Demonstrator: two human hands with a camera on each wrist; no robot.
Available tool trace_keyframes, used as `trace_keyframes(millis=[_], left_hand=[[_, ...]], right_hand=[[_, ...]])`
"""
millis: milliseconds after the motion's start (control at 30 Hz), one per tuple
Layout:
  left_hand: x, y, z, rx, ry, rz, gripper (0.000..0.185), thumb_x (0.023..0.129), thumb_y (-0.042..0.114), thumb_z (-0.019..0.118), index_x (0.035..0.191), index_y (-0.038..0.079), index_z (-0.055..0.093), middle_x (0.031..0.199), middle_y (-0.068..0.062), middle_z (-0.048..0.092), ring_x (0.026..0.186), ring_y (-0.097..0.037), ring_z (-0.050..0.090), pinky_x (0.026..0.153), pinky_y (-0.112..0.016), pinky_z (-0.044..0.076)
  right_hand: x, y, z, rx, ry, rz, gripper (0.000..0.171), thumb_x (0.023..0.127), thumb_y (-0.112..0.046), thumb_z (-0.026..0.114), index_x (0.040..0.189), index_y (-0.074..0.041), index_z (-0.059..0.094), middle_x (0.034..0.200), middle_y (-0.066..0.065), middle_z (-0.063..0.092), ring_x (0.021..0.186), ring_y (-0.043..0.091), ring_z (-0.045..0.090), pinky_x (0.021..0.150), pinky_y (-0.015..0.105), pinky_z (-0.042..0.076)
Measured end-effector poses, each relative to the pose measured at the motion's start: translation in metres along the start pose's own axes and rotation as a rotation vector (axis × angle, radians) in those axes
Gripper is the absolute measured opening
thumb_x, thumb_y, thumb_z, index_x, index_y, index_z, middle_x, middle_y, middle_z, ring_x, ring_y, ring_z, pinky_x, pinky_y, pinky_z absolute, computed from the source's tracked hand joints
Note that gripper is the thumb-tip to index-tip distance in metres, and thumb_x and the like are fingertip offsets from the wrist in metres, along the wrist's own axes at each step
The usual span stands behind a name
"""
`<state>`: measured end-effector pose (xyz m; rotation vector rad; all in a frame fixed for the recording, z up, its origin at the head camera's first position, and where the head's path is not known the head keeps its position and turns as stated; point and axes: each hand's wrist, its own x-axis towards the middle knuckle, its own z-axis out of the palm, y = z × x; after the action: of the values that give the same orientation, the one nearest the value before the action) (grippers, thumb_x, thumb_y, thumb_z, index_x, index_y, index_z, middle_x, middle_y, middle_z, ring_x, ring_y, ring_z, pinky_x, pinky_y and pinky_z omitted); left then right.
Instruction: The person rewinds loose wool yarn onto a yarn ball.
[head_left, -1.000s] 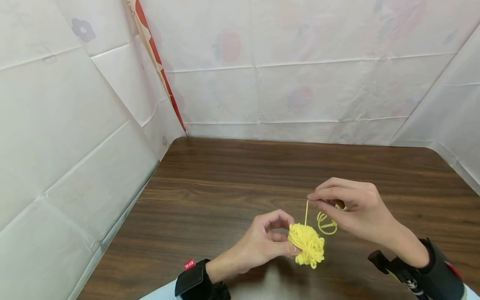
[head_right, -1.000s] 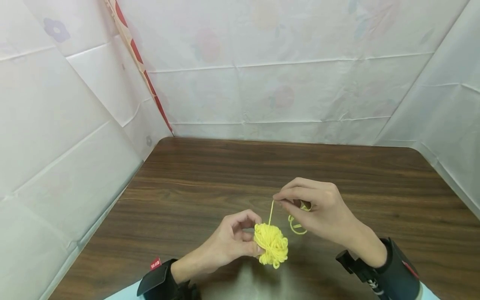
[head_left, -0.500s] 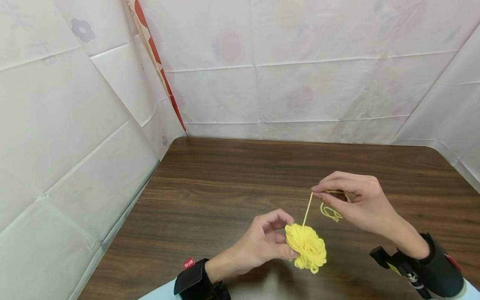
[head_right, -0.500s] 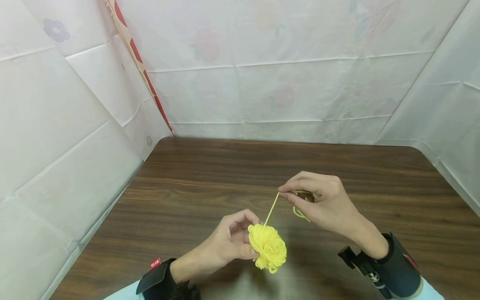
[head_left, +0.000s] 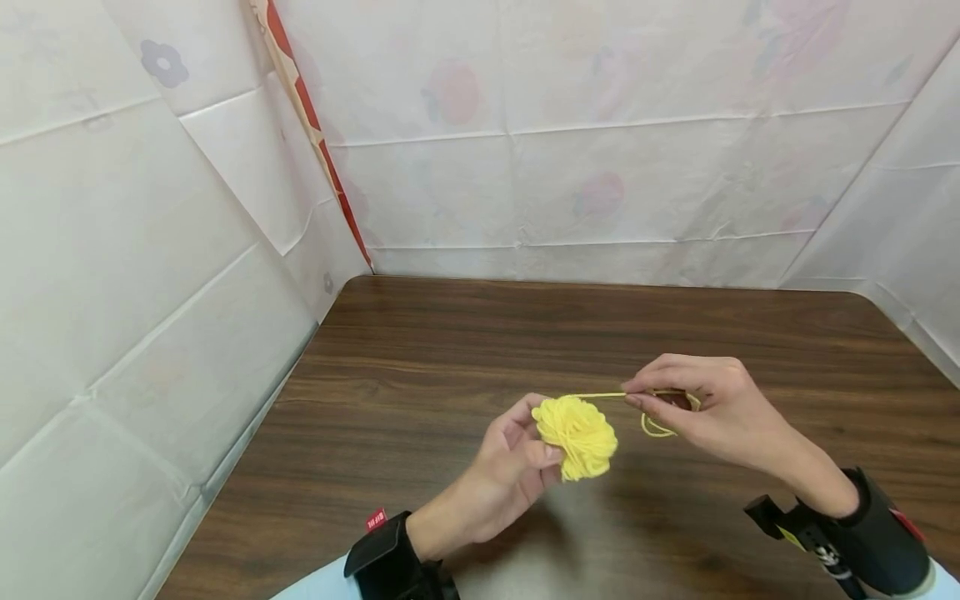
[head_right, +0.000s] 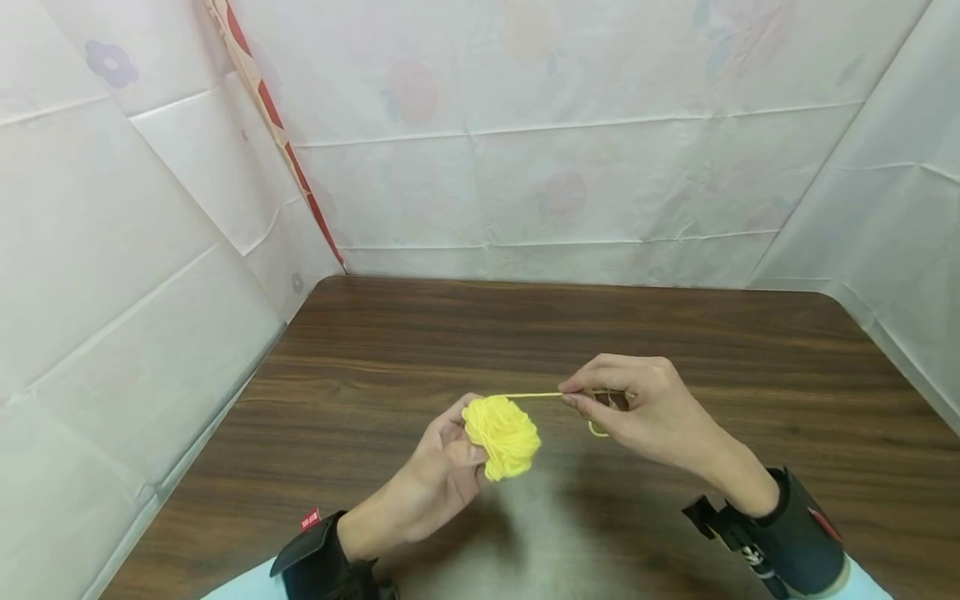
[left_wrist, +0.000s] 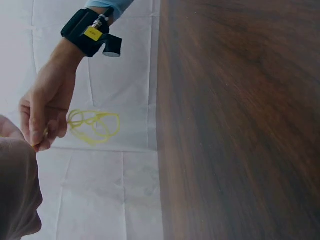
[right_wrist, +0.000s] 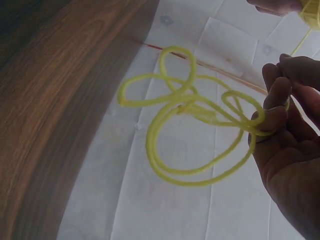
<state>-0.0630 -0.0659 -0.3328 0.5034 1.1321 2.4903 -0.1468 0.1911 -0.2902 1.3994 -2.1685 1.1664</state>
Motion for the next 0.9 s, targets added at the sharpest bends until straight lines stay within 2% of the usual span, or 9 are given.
trace_keyframes(millis=[133,333,500,567,733,900], left_hand=[[0.002,0.002,0.002,-0.037,0.094,0.009,0.037,0.088,0.001,0.053,0.122,0.015,0.050,0.115,0.001,0.063,0.101,-0.008,0.066,0.090,-0.019,0.058],[0.006,0.004,0.002,-0.051,0.177,0.010,0.037,0.092,0.001,0.052,0.126,0.014,0.049,0.121,-0.002,0.061,0.105,-0.010,0.066,0.090,-0.019,0.057],[0.007,0.003,0.002,-0.043,0.230,0.023,0.037,0.093,0.000,0.052,0.127,0.015,0.048,0.125,-0.002,0.060,0.107,-0.011,0.066,0.091,-0.020,0.057],[0.008,0.003,0.002,-0.033,0.260,0.026,0.037,0.094,0.000,0.053,0.127,0.014,0.048,0.126,-0.003,0.059,0.108,-0.012,0.066,0.093,-0.021,0.057],[0.009,0.001,0.001,0.049,0.353,0.008,0.036,0.094,0.000,0.059,0.126,0.012,0.048,0.127,-0.006,0.059,0.108,-0.015,0.066,0.094,-0.024,0.058],[0.010,-0.001,0.000,0.195,0.425,-0.018,0.034,0.091,0.001,0.067,0.120,0.009,0.053,0.122,-0.006,0.061,0.102,-0.015,0.068,0.087,-0.027,0.060]], right_hand=[[-0.005,0.000,0.002,0.000,-0.044,0.010,0.049,0.073,0.014,0.081,0.103,-0.024,0.076,0.091,-0.010,0.073,0.057,-0.009,0.047,0.047,0.007,0.034],[-0.009,-0.008,0.012,0.026,-0.107,-0.026,0.042,0.076,0.008,0.082,0.101,-0.025,0.075,0.092,-0.012,0.072,0.060,-0.010,0.047,0.050,0.003,0.034],[-0.009,-0.019,0.022,0.034,-0.148,-0.067,0.011,0.094,-0.015,0.074,0.100,-0.024,0.075,0.095,-0.013,0.071,0.069,-0.010,0.053,0.055,0.002,0.039],[-0.009,-0.024,0.025,0.032,-0.157,-0.095,0.006,0.098,-0.022,0.069,0.100,-0.023,0.074,0.095,-0.013,0.070,0.074,-0.009,0.057,0.058,0.002,0.042],[-0.007,-0.035,0.027,0.036,-0.179,-0.125,0.008,0.099,-0.023,0.067,0.102,-0.023,0.074,0.097,-0.015,0.068,0.080,-0.007,0.061,0.063,0.002,0.047],[-0.005,-0.041,0.028,0.029,-0.191,-0.153,0.013,0.102,-0.027,0.062,0.103,-0.022,0.074,0.098,-0.014,0.068,0.078,-0.009,0.058,0.061,0.001,0.044]])
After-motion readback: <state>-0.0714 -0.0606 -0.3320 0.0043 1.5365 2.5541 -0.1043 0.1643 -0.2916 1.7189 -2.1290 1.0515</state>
